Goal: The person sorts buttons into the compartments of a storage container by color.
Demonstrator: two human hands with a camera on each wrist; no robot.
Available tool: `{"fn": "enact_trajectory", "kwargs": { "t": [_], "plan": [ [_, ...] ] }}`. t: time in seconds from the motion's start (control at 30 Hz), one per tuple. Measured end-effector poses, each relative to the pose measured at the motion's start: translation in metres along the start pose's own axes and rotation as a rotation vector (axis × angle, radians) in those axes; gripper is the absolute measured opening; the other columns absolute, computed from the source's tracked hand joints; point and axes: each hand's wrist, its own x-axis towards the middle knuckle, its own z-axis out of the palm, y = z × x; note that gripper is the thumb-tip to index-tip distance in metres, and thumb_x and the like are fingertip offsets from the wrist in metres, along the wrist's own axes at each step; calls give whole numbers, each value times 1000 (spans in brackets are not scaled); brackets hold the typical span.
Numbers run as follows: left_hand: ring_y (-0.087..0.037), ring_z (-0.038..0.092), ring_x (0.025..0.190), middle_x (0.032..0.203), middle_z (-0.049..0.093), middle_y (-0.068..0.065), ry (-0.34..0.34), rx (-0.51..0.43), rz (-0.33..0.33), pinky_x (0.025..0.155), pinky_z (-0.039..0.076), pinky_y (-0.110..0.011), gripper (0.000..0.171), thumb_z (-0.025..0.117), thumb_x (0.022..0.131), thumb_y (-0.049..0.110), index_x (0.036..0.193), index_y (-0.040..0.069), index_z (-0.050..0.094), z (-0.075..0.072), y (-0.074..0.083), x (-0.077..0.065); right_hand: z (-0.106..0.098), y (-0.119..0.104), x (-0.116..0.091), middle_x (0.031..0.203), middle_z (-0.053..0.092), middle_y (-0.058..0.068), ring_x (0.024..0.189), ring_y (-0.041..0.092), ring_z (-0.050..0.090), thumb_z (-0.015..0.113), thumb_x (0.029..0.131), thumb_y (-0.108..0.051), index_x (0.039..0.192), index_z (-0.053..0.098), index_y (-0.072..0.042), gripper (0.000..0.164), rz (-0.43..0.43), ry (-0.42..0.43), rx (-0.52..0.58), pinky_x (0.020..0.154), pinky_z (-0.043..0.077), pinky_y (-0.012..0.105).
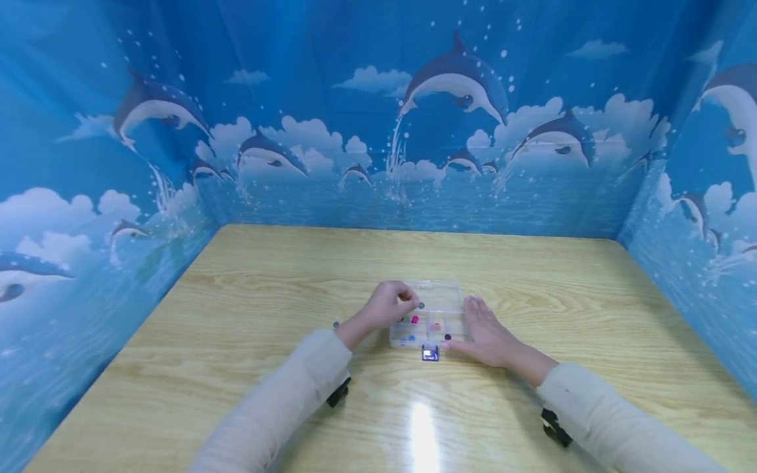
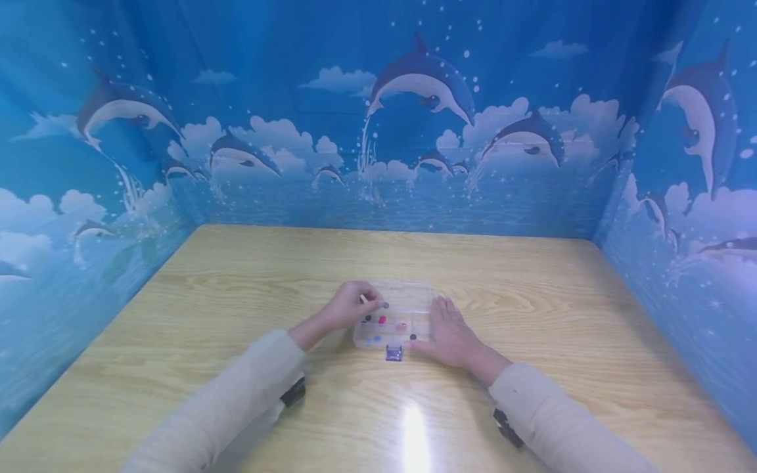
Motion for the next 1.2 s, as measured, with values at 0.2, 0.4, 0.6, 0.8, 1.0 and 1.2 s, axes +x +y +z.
{"fn": "enact_trajectory", "kwargs": {
  "t": [0.2, 0.4, 0.6, 0.8, 1.0, 1.2],
  "plan": [
    [-11, 54, 75, 87, 66, -8, 1, -23, 6, 64, 45, -16, 11, 63, 86, 12, 87, 3, 69, 4, 6, 1, 0, 0, 0, 149, 6, 34, 139, 47, 4, 51, 84, -60, 141, 9, 16, 103, -2, 6, 1, 113, 10, 55],
    [-12, 56, 76, 87, 67, -10, 6, -41, 30, 65, 45, -16, 10, 63, 85, 9, 85, 2, 69, 10, 6, 4, 0, 0, 1, 148, 7, 35, 139, 48, 4, 52, 84, -59, 140, 10, 16, 103, -7, 10, 4, 113, 10, 56],
    [-10, 54, 73, 89, 67, -9, -2, -56, 26, 64, 46, -15, 9, 63, 85, 9, 85, 2, 69, 15, 11, 5, 0, 0, 0, 148, 7, 35, 138, 48, 4, 52, 85, -58, 140, 11, 16, 101, -6, 8, 1, 113, 11, 56],
    [-11, 56, 80, 90, 67, -7, -15, -37, 34, 72, 47, -18, 9, 63, 86, 10, 85, 4, 70, 22, 17, 7, -1, -2, 0, 148, 6, 36, 138, 49, 4, 52, 86, -56, 140, 11, 17, 100, -12, 5, 7, 113, 10, 57],
    [-9, 56, 81, 90, 66, -3, -43, -30, 4, 74, 47, -18, 9, 63, 87, 13, 86, 7, 69, 28, 22, 10, -1, -1, -1, 147, 6, 37, 138, 49, 3, 53, 86, -54, 140, 10, 17, 99, -15, 8, 27, 112, 9, 58],
    [-6, 55, 78, 89, 65, -2, -54, -17, 2, 72, 46, -16, 9, 62, 87, 13, 86, 7, 69, 32, 25, 12, -1, -2, -1, 147, 5, 36, 138, 49, 3, 53, 87, -54, 140, 10, 17, 99, -14, 5, 32, 112, 9, 58]
  ]
}}
